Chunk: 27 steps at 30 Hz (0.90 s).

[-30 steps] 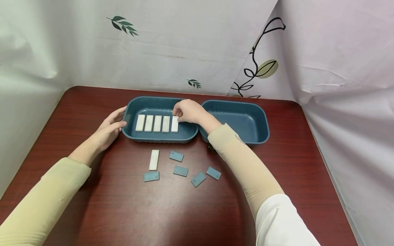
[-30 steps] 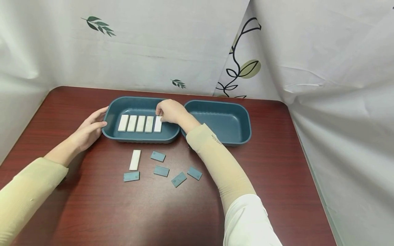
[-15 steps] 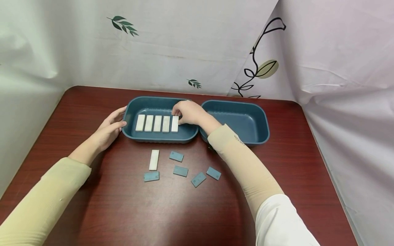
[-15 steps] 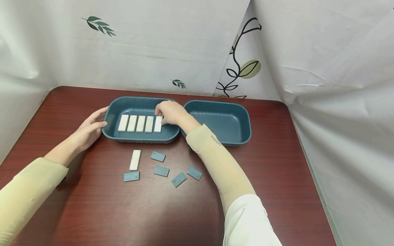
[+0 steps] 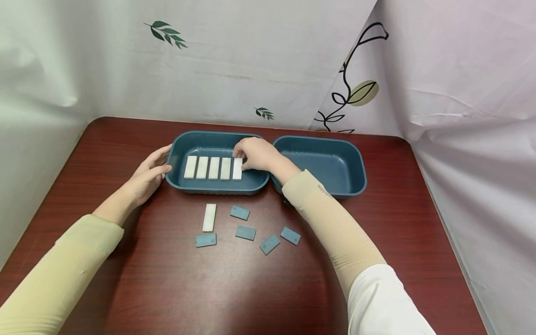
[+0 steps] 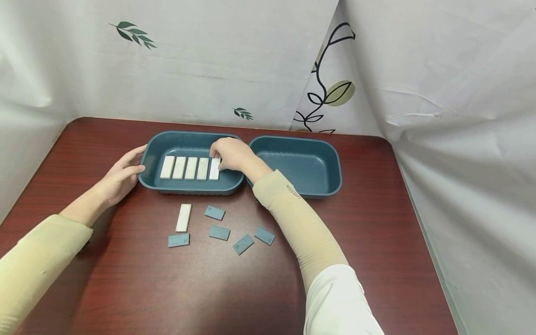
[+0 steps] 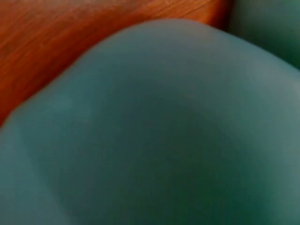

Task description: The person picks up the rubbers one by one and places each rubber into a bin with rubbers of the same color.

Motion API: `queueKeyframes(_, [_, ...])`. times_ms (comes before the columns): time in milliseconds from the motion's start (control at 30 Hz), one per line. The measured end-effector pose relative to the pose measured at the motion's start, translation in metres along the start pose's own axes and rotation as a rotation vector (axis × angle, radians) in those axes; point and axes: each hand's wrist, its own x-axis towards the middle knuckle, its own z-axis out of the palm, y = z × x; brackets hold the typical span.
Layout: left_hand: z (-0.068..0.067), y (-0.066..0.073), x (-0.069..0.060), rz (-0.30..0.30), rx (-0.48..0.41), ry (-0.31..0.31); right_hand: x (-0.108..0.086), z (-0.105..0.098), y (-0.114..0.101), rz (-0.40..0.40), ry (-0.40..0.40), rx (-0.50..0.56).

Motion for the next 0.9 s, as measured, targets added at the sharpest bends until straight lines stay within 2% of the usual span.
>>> queueKeyframes(467, [0.0004,0.0012,0.0014,0.001,-0.005,-0.001,0.0000,-0.0012,0.0005,-0.010,0.004,0.008])
queueKeyframes(900, [0.0013,0.0013,-0.0011,-0.001,-0.009,-0.004,-0.0024,-0.0024,0.0035,-0.037,0.055,0.154])
